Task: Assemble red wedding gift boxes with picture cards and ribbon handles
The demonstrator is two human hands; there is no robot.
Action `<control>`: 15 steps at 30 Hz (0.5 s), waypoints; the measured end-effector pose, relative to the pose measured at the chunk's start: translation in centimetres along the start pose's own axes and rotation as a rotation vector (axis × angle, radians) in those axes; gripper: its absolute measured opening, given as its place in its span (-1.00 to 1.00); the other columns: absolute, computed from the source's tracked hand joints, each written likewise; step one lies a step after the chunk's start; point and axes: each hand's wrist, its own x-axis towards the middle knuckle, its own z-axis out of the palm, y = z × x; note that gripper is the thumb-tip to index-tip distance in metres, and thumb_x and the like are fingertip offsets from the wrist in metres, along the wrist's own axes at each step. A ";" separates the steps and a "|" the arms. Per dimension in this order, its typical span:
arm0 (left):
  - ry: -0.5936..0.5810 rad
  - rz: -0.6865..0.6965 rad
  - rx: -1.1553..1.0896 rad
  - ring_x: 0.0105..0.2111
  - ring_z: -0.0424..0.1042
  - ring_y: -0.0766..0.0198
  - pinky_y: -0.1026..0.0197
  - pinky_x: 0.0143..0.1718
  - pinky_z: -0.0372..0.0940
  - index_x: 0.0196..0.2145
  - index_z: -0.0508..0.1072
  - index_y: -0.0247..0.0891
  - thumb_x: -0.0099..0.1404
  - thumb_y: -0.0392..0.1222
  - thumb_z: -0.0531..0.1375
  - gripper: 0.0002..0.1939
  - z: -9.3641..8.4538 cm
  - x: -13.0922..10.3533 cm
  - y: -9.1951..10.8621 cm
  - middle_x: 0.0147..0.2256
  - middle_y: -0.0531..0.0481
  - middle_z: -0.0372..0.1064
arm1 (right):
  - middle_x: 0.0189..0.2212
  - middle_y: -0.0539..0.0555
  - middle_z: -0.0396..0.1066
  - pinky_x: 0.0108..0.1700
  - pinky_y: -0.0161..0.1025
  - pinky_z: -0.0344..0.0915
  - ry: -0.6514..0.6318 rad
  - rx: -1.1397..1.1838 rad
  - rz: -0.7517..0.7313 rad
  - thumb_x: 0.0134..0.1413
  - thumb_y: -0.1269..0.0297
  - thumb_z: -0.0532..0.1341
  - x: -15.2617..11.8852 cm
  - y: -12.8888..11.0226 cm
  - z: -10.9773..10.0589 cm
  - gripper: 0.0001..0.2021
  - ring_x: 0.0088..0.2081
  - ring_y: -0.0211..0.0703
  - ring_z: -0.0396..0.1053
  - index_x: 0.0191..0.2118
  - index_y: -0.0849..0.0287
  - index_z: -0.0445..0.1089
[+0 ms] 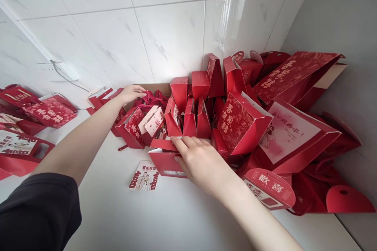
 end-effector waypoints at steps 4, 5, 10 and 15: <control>0.065 -0.029 -0.013 -0.44 0.47 0.33 0.27 -0.33 0.38 -0.28 0.53 -0.32 0.13 -0.32 0.32 -0.84 0.4 -0.3 0.7 -0.36 -0.08 0.50 | 0.03 0.26 0.43 -0.01 0.10 0.43 0.004 -0.005 -0.005 0.34 0.34 0.09 0.0 0.1 0.1 -0.57 0.00 0.11 0.43 0.27 0.27 0.20; 0.095 -0.031 -0.010 -0.39 0.49 0.34 0.27 -0.28 0.40 -0.20 0.51 -0.31 0.17 -0.32 0.28 -0.80 0.4 -0.4 0.9 -0.28 -0.10 0.51 | 0.03 0.26 0.43 -0.01 0.10 0.42 0.005 -0.005 -0.007 0.34 0.34 0.09 0.0 0.2 0.2 -0.57 0.00 0.11 0.43 0.27 0.27 0.20; 0.140 -0.089 0.147 -0.08 0.49 0.16 0.16 -0.09 0.41 0.04 0.42 -0.20 0.06 -0.34 0.36 -0.45 -0.1 -0.7 2.0 0.11 -0.18 0.37 | 0.02 0.25 0.43 -0.02 0.11 0.43 -0.003 0.005 0.004 0.34 0.34 0.09 0.0 0.2 0.1 -0.56 0.00 0.11 0.43 0.27 0.28 0.19; -0.055 -0.237 0.409 0.03 0.43 -0.08 0.10 0.02 0.34 -0.20 0.56 -0.25 -0.05 -0.09 0.44 -0.58 -0.5 -0.9 3.4 -0.04 -0.18 0.49 | 0.01 0.25 0.43 -0.01 0.12 0.43 -0.005 0.002 0.005 0.34 0.34 0.09 0.1 0.1 0.1 -0.56 0.00 0.11 0.43 0.27 0.28 0.20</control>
